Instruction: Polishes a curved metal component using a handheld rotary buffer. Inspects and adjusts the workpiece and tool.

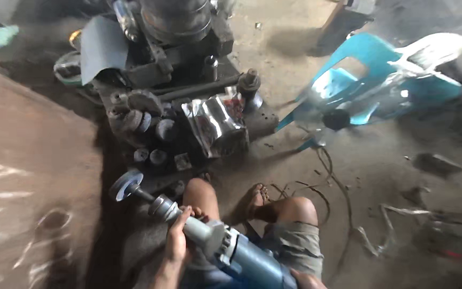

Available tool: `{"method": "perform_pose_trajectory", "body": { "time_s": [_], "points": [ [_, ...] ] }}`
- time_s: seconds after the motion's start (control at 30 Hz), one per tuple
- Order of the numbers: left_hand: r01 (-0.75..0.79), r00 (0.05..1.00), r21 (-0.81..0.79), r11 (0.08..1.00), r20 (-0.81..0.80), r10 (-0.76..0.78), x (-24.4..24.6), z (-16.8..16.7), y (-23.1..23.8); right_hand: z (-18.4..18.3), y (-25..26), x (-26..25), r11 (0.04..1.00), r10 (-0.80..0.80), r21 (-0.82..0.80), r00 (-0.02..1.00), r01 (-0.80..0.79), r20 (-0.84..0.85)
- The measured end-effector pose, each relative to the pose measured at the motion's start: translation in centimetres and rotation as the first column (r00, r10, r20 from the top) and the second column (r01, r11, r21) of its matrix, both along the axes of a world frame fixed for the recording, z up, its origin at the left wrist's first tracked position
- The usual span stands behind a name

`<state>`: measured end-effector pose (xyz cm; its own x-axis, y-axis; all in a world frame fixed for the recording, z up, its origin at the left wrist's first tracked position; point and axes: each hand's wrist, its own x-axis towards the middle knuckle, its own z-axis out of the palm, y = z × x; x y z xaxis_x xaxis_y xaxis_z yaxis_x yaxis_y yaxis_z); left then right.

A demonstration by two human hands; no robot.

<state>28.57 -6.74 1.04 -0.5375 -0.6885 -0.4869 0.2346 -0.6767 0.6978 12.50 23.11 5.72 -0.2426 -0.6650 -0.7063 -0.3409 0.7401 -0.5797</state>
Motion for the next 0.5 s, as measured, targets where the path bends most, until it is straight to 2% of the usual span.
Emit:
{"method": "perform_pose_trajectory", "body": {
  "time_s": [0.1, 0.23, 0.33, 0.5],
  "points": [
    [0.032, 0.984, -0.027, 0.999, 0.177, -0.026, 3.5, -0.4, 0.7, -1.5, -0.3, 0.2, 0.997, 0.068, 0.042, 0.997, -0.067, -0.02],
    [-0.078, 0.922, -0.105, 0.991, 0.37, 0.112, 5.3, -0.5, 1.8, -3.1, -0.4, 0.0, 0.988, 0.138, 0.075, 0.989, -0.134, -0.045],
    [-0.067, 0.847, -0.155, 0.986, 0.514, 0.138, 5.6, -1.2, 2.4, -4.3, -0.1, 0.0, 0.985, 0.157, 0.091, 0.983, -0.148, -0.093],
    [0.005, 0.779, -0.171, 0.985, 0.619, 0.103, 5.5, -2.7, 2.5, -5.6, -0.7, -0.9, 0.979, 0.183, 0.125, 0.968, -0.163, -0.173]
  ]
}}
